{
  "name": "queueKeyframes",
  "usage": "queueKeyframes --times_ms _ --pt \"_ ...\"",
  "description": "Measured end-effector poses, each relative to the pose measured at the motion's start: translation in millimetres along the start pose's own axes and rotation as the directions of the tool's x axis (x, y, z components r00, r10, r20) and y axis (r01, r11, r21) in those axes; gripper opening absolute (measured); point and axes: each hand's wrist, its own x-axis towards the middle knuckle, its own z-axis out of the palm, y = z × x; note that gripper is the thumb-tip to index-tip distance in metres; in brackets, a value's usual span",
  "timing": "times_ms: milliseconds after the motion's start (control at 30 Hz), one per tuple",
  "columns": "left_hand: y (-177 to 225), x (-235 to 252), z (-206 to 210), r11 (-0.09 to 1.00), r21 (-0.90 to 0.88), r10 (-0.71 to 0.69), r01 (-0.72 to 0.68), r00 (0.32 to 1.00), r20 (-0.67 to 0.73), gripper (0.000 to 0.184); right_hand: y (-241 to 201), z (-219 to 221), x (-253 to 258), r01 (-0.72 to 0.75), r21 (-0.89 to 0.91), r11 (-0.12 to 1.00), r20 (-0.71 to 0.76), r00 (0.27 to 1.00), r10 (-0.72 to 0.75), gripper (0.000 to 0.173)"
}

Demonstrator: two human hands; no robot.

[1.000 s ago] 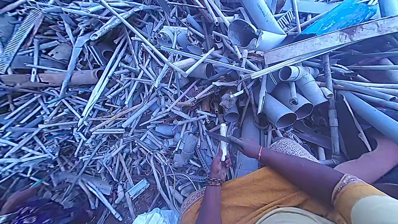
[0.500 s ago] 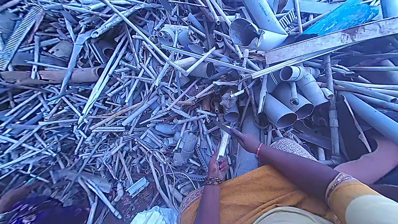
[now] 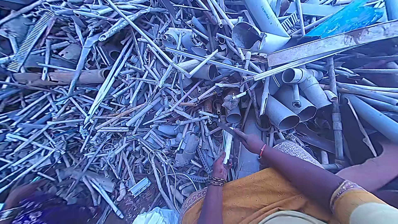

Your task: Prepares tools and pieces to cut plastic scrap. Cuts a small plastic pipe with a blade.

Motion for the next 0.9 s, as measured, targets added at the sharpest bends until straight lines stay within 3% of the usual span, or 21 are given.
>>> queueKeyframes --times_ms 67,133,167,300,433,533,567,667,700,800,833,900 --pt "-2.9 -0.8 -0.7 0.999 0.039 0.005 -0.005 1.000 -0.011 0.024 0.5 0.1 -2.3 0.030 -0.018 0.999 0.009 0.999 -0.030 0.055" --pt "-0.4 -1.2 -0.8 0.997 0.073 0.022 -0.021 1.000 -0.009 0.024 3.6 8.1 -6.2 0.265 -0.055 0.963 -0.027 0.963 -0.267 0.050" --pt "1.3 -1.8 -0.1 0.996 0.082 0.032 -0.031 0.999 -0.011 0.026 4.3 9.3 -5.6 0.298 -0.064 0.952 -0.037 0.953 -0.301 0.049" --pt "-2.5 -2.0 2.8 0.995 0.091 0.048 -0.044 0.998 -0.039 0.029 -2.7 -7.6 -1.3 -0.091 -0.057 0.994 0.013 0.996 0.092 0.057" --pt "-0.3 1.2 -4.2 0.988 0.137 0.061 -0.075 0.993 0.104 0.029 1.6 3.1 -5.8 0.214 -0.037 0.976 0.010 0.977 -0.214 0.052" --pt "0.4 -2.4 -5.2 0.983 0.167 0.050 -0.079 0.984 0.172 0.026 -0.9 -4.8 -1.1 -0.023 -0.048 0.999 0.007 1.000 0.023 0.056" --pt "0.9 -4.1 -4.4 0.982 0.176 0.039 -0.063 0.989 0.141 0.025 -2.8 -4.9 -3.0 -0.022 -0.064 0.998 0.017 1.000 0.024 0.057" --pt "5.4 -4.4 -5.3 0.984 0.169 0.046 -0.058 0.996 0.077 0.027 0.0 7.3 -9.3 0.260 -0.062 0.964 -0.029 0.965 -0.262 0.052" --pt "5.6 -3.1 -6.8 0.985 0.159 0.058 -0.071 0.995 0.085 0.027 1.7 8.2 -7.6 0.255 -0.064 0.965 -0.051 0.965 -0.259 0.051" --pt "0.6 2.7 -8.4 0.985 0.155 0.066 -0.076 0.995 0.073 0.027 -0.4 -0.1 0.1 -0.010 -0.074 0.997 0.005 1.000 0.010 0.056" --pt "0.1 2.5 -7.9 0.982 0.174 0.060 -0.070 0.996 0.061 0.029 -0.9 0.8 -1.6 0.023 -0.090 0.996 0.025 0.999 -0.020 0.056" --pt "1.4 0.6 -5.5 0.975 0.206 0.085 -0.086 0.996 0.015 0.030 -0.7 8.0 -6.7 0.230 -0.093 0.969 0.031 0.973 -0.228 0.052"
